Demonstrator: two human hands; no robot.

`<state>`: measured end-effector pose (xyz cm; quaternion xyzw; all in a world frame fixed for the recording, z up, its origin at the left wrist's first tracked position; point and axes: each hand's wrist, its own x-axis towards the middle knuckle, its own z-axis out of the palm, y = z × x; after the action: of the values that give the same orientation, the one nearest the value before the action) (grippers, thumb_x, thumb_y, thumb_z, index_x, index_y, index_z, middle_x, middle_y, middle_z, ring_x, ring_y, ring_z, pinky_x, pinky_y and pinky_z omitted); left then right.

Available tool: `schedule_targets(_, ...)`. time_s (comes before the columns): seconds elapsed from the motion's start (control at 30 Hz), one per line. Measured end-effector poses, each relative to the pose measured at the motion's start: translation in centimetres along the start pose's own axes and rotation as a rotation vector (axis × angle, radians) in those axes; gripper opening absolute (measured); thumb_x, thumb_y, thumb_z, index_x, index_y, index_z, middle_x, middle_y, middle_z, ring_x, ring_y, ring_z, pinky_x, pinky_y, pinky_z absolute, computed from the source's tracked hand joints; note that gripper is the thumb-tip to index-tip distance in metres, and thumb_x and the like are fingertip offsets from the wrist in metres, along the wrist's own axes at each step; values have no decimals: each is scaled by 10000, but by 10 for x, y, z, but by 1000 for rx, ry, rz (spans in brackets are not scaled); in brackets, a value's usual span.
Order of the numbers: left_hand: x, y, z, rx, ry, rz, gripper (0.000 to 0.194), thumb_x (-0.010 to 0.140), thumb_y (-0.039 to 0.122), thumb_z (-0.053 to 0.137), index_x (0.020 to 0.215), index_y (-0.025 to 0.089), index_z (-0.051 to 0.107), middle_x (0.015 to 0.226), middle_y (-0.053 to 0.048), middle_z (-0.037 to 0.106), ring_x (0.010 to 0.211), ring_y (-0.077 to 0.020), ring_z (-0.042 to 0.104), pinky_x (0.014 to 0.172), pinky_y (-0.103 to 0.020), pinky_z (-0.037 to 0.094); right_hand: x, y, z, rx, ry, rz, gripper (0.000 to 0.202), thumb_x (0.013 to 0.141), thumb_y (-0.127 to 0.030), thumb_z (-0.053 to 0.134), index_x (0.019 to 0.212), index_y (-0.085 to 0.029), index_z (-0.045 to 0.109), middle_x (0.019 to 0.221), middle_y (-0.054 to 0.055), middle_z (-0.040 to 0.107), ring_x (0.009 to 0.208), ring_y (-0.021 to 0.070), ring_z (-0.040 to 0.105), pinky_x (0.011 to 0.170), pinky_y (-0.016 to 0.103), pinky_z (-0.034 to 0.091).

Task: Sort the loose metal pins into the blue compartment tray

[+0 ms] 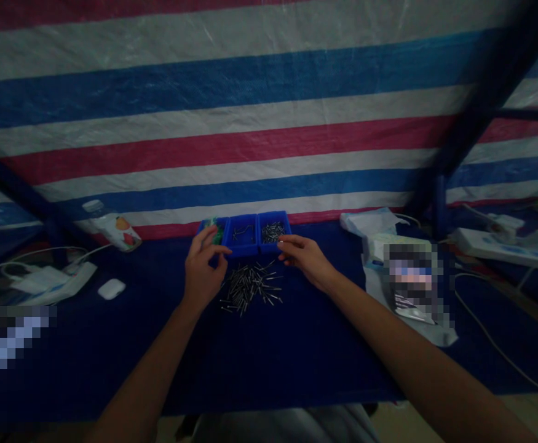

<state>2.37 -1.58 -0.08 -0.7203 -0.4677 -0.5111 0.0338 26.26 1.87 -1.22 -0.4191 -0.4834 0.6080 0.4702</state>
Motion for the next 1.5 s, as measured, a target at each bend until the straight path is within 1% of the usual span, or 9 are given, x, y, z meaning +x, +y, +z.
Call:
schedule_targets(0.13, 0, 2, 2, 63, -18, 50, 246, 722, -3, 550, 780, 205, 669, 1218, -55, 568, 1129, -257, 584, 955, -492, 515, 0, -1, 1, 7, 27, -4, 443, 672, -324, 754, 1065, -144, 659, 885, 64, 664, 695, 124, 596, 608, 268, 479)
schedule_targets(0.4, 0, -4, 2, 43, 18, 17, 246, 685, -19, 508, 728, 178, 650, 1174, -55, 529, 1016, -211, 612, 867, -402, 529, -2, -3, -1, 102, -11, 1, 266, 846, -365, 532, 869, -147, 682, 787, 57, 663, 616, 102, 586, 573, 239, 439)
schedule_targets(0.57, 2, -11, -3, 44, 72, -72, 193, 675, 4, 496, 673, 164, 604, 1130, -67, 556, 1007, -218, 622, 703, -307, 533, -1, 0, 0, 36, 14, -40, 189, 798, -324, 612, 854, -165, 697, 827, 49, 674, 607, 91, 561, 580, 245, 431)
schedule_targets(0.7, 3, -13, -7, 15, 109, -84, 180, 679, 9, 477, 663, 173, 552, 1019, -51, 624, 957, -200, 633, 771, -325, 526, 3, 2, -3, 26, 49, -57, 248, 739, -373, 671, 866, -159, 676, 867, 64, 694, 640, 111, 588, 594, 252, 429)
schedule_targets(0.97, 1, -7, -6, 2, -199, -71, 176, 753, 99, 502, 835, 184, 632, 796, -16, 662, 702, -156, 634, 659, -281, 511, 7, 1, -21, -688, 199, -116, 373, 798, -381, 522, 485, -183, 482, 474, -31, 436, 472, 96, 396, 477, 255, 237)
schedule_targets(1.1, 1, -6, -7, 47, -290, -31, 167, 785, 116, 498, 856, 186, 633, 789, -20, 655, 687, -161, 618, 654, -298, 495, 9, 1, -17, -440, 124, -69, 371, 808, -466, 509, 566, -186, 492, 499, -43, 435, 448, 88, 379, 457, 246, 254)
schedule_targets(1.23, 2, -8, -8, 58, -304, -35, 158, 797, 120, 504, 865, 184, 631, 795, -23, 646, 688, -163, 605, 636, -299, 480, 10, -3, -12, -248, 124, -127, 379, 824, -532, 504, 923, -175, 585, 724, 7, 620, 484, 99, 487, 482, 247, 354)
schedule_targets(1.33, 2, -10, -7, 87, -331, -43, 161, 806, 122, 506, 882, 184, 633, 805, -24, 649, 704, -170, 608, 654, -311, 481, 6, -2, -11, -529, 78, -242, 352, 835, -406, 542, 1099, -178, 588, 828, 34, 662, 581, 129, 559, 587, 285, 445)
schedule_targets(1.5, -1, -13, -4, 111, -431, -90, 151, 838, 154, 516, 926, 191, 633, 852, -28, 664, 735, -178, 626, 686, -323, 499, -3, 9, -8, -1135, -254, -602, 292, 874, -164, 481, 1105, -174, 659, 1129, 90, 648, 1014, 187, 590, 936, 358, 432)
